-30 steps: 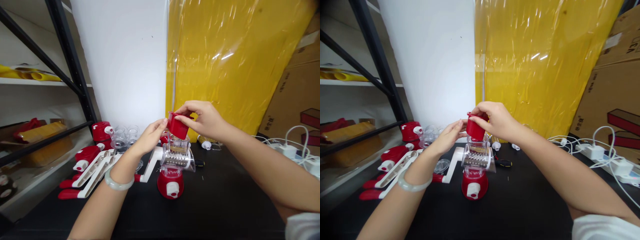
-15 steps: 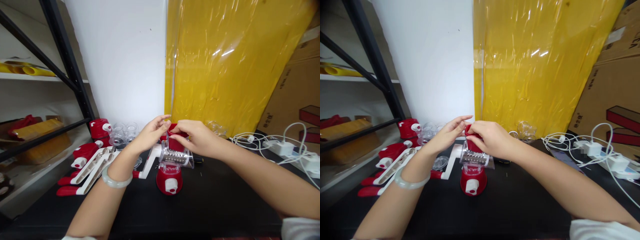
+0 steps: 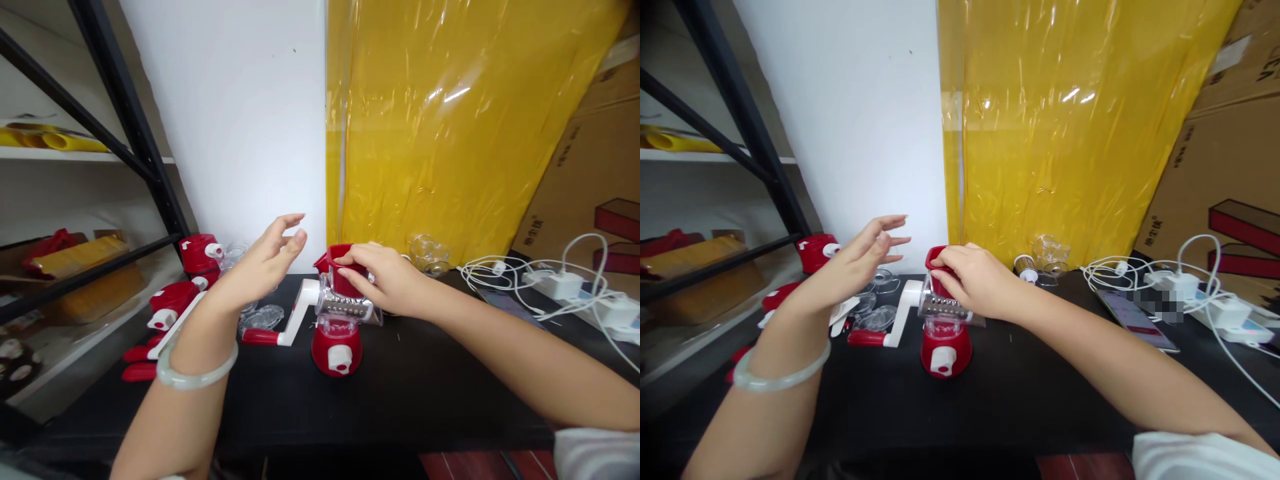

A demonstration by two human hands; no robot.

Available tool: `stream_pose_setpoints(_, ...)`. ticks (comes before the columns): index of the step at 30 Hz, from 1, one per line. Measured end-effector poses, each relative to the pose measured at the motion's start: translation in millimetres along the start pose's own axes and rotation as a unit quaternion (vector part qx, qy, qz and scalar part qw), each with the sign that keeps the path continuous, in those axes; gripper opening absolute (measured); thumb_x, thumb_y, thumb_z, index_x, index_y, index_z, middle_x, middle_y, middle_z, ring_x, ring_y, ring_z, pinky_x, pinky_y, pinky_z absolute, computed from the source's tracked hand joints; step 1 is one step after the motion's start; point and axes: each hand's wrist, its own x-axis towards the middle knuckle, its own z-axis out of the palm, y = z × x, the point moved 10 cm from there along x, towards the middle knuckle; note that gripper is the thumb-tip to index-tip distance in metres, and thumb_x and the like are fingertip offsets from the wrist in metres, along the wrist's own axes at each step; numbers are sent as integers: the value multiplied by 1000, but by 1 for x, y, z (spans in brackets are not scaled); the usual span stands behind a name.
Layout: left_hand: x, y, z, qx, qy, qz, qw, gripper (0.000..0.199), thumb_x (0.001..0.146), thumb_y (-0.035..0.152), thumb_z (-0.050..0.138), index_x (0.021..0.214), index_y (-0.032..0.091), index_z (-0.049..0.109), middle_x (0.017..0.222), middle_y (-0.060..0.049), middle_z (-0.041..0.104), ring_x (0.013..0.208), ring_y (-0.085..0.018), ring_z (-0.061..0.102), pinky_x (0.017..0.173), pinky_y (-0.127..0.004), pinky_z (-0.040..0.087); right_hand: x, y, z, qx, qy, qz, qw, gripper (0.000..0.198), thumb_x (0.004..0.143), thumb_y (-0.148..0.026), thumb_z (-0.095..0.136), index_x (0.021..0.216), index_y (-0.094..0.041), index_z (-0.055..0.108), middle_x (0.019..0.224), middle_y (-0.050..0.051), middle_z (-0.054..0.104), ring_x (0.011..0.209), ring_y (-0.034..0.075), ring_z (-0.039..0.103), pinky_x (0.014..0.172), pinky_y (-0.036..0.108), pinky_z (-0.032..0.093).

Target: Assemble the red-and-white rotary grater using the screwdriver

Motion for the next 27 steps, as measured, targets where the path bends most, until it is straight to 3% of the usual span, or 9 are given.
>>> stream_pose_setpoints(5, -53, -44, 45, 194, -195, -53, 960, 49, 83, 58, 65, 114, 21, 66, 111, -13, 73, 99, -34, 69, 87, -42, 51, -3, 2, 0, -10, 11, 3, 1000, 12, 97, -24, 52, 97, -19, 62, 90, 7, 72, 78, 19, 64, 73, 33, 47)
stream_pose_setpoints(7, -84, -63, 54, 289, -211, -78, 930, 36, 75, 49, 75, 89, 17, 69, 91, -15, 73, 85, -36, 70, 81, -44, 51, -4, 3, 1, -12, 14, 5, 1000, 13, 98, -24, 50, 97, -19, 62, 89, 7, 72, 78, 19, 64, 73, 34, 47)
stream_pose_setpoints(10, -124, -61, 57, 413, -234, -74, 877, 8, 78, 21, 65, 84, 17, 67, 87, -15, 73, 81, -34, 70, 76, -42, 49, -5, 3, 1, -7, 24, -3, 1000, 13, 98, -23, 49, 96, -19, 62, 89, 8, 72, 78, 20, 64, 73, 34, 46)
stream_pose_setpoints(12, -138, -43, 48, 468, -270, -73, 838, 15, 82, 16, 53, 83, 19, 67, 77, -11, 71, 68, -29, 68, 64, -37, 46, -5, 3, 2, 1, 33, -8, 999, 13, 97, -21, 50, 95, -19, 62, 89, 8, 73, 79, 20, 64, 74, 33, 47)
stream_pose_setpoints(16, -84, 47, 2, 619, -129, 66, 772, 19, 87, 38, 50, 82, 27, 65, 73, -6, 66, 66, -26, 61, 57, -35, 37, -6, 6, 3, 22, 52, 2, 998, 12, 97, -21, 50, 94, -19, 62, 91, 7, 74, 80, 20, 65, 74, 33, 48)
stream_pose_setpoints(18, -37, 64, -17, 675, -76, 60, 731, 26, 90, 43, 46, 87, 27, 65, 71, -6, 65, 64, -25, 59, 55, -33, 34, -6, 5, 3, 26, 58, 3, 998, 12, 97, -21, 50, 94, -18, 62, 91, 8, 74, 80, 21, 65, 74, 33, 48)
stream_pose_setpoints(20, 7, 54, -25, 680, -60, 30, 730, 29, 92, 38, 43, 97, 21, 66, 83, -9, 69, 73, -24, 62, 62, -32, 39, -6, 4, 3, 25, 62, 2, 998, 12, 96, -20, 50, 94, -18, 62, 91, 8, 74, 81, 21, 65, 75, 34, 48)
stream_pose_setpoints(23, 39, 7, -14, 652, -93, 14, 752, 38, 99, 28, 31, 109, 12, 64, 100, -15, 71, 87, -25, 65, 71, -33, 43, -7, 5, 4, 19, 66, 14, 998, 13, 96, -21, 49, 94, -18, 61, 92, 9, 74, 82, 22, 65, 76, 35, 47)
stream_pose_setpoints(27, -4, -75, 16, 615, -185, -39, 766, 23, 90, 27, 53, 92, 11, 70, 86, -14, 74, 76, -23, 69, 66, -30, 45, -7, 7, 4, 20, 70, 20, 997, 13, 96, -20, 48, 92, -18, 61, 88, 8, 72, 79, 21, 63, 74, 35, 47)
